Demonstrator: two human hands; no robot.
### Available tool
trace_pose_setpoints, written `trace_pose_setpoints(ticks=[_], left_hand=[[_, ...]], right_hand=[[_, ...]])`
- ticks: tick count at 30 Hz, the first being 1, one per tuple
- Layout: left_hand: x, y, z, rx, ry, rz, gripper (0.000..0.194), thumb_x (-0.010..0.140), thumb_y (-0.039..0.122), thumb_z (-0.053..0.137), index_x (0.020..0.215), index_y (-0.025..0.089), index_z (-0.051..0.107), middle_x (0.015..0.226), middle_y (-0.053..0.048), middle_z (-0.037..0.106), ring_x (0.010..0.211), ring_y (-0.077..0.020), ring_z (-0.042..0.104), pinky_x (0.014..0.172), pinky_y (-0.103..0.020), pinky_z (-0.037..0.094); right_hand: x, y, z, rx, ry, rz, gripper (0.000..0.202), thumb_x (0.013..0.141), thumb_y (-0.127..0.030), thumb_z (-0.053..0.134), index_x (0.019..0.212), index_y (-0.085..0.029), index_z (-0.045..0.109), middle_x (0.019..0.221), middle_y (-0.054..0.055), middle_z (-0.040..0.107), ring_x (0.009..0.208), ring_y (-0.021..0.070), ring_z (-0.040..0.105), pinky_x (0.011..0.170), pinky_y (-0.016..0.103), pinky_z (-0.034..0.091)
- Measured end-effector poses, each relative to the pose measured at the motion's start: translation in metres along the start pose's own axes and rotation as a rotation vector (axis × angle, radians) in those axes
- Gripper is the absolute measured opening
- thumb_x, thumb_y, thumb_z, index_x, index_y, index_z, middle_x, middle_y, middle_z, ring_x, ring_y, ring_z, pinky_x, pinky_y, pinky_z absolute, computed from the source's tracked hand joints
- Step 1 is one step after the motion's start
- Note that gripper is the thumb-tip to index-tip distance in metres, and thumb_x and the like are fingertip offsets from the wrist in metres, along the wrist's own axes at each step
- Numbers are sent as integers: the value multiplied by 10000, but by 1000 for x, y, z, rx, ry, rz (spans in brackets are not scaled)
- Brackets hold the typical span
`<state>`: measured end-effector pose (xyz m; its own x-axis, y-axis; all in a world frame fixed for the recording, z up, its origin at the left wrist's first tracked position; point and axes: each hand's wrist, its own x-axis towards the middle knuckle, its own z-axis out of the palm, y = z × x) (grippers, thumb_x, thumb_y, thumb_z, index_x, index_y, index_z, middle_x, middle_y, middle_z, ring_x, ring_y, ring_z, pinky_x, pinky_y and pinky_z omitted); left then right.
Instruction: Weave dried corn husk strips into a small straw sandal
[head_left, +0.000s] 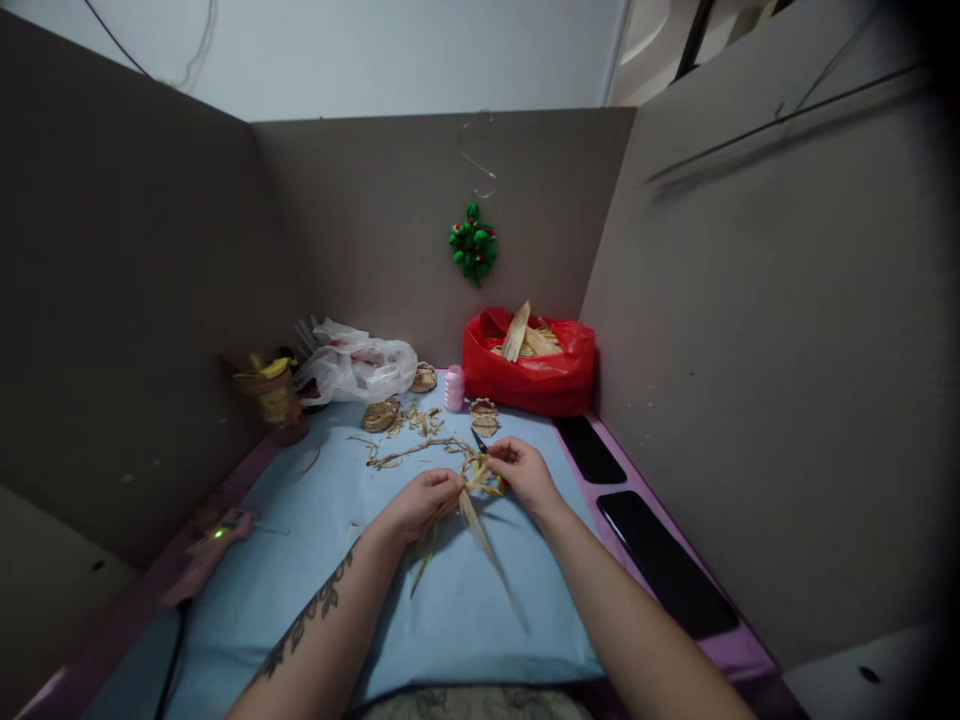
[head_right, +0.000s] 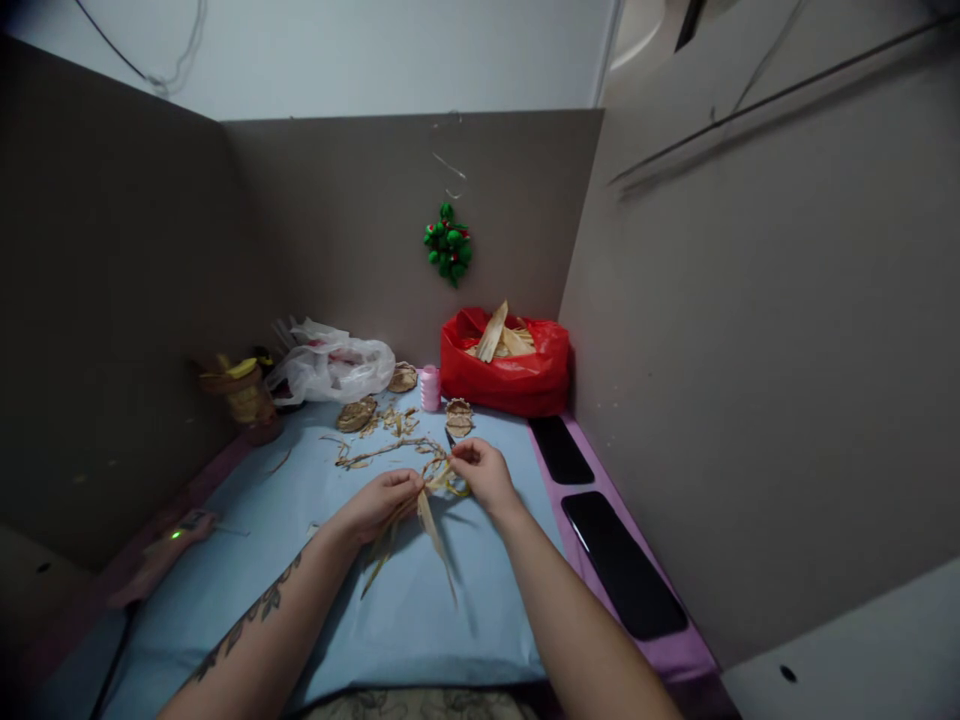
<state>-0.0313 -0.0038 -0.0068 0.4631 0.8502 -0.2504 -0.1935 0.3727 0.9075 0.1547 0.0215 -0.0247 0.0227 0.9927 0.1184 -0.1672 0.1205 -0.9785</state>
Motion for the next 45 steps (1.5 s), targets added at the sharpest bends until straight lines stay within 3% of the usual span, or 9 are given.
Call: trace_pose_setpoints(ticks=[9, 14, 18, 22, 26, 31, 36, 40, 45], left_hand=[[0, -4, 7, -146, -81, -105, 223, 719, 315, 705, 735, 144, 564, 785, -84, 691, 632, -168, 648, 577, -257, 488], [3, -5, 4, -202, -33, -111, 136, 738, 211, 692, 720, 104, 610, 741, -85, 684, 493, -85, 583, 505, -190, 477], [4, 4, -6, -153, 46, -1, 130, 732, 204, 699, 720, 88, 640, 708, -79, 674, 517, -88, 587, 538, -188, 495], [4, 13, -17, -109, 154, 95, 160, 716, 239, 713, 719, 89, 656, 640, -54, 655, 520, -90, 585, 540, -178, 485], [6, 15, -26, -68, 236, 166, 183, 681, 255, 737, 698, 89, 662, 620, -35, 648, 495, -72, 558, 522, -160, 457], [6, 17, -30, -50, 281, 209, 210, 649, 268, 755, 669, 82, 661, 559, -24, 616, 467, -73, 533, 495, -164, 436], [6, 20, -29, -84, 293, 220, 225, 652, 290, 752, 691, 88, 661, 568, -16, 615, 468, -63, 528, 489, -155, 434], [7, 20, -31, -133, 284, 223, 216, 679, 297, 737, 718, 102, 655, 638, -20, 644, 475, -51, 536, 508, -155, 463], [6, 19, -32, -190, 224, 211, 223, 703, 303, 723, 755, 100, 646, 625, -13, 629, 459, -50, 528, 473, -153, 453]], right_hand=[[-1, 1, 5, 65, 76, -78, 271, 578, -291, 732, 750, -196, 547, 684, -15, 630, 673, 153, 593, 683, 291, 462], [-2, -7, 2, 33, 48, -188, 192, 638, -284, 688, 749, -202, 554, 741, 8, 630, 713, 159, 583, 697, 295, 459], [5, -8, -15, -350, 145, -201, 255, 692, -343, 608, 892, -197, 550, 888, 36, 633, 734, 161, 570, 672, 291, 438], [5, 1, -19, -685, 154, -99, 217, 607, -333, 686, 656, -202, 521, 613, -14, 558, 606, 152, 499, 570, 264, 338], [1, 5, -10, -932, 114, 27, 280, 558, -272, 745, 677, -212, 499, 585, -19, 525, 602, 162, 502, 531, 259, 243], [6, 7, -13, -690, 110, 145, 301, 520, -170, 739, 664, -211, 478, 506, -66, 460, 500, 115, 457, 476, 227, 211], [8, 1, -33, -345, -8, 292, 237, 627, -363, 666, 676, -192, 508, 450, -55, 472, 375, 86, 384, 378, 200, 206], [4, -9, -42, -63, -138, 363, 282, 658, -442, 628, 669, -174, 541, 519, 7, 541, 416, 95, 449, 351, 178, 217], [-4, -15, -26, 159, -180, 356, 254, 570, -303, 706, 741, -168, 574, 661, 32, 604, 554, 121, 558, 421, 194, 359]])
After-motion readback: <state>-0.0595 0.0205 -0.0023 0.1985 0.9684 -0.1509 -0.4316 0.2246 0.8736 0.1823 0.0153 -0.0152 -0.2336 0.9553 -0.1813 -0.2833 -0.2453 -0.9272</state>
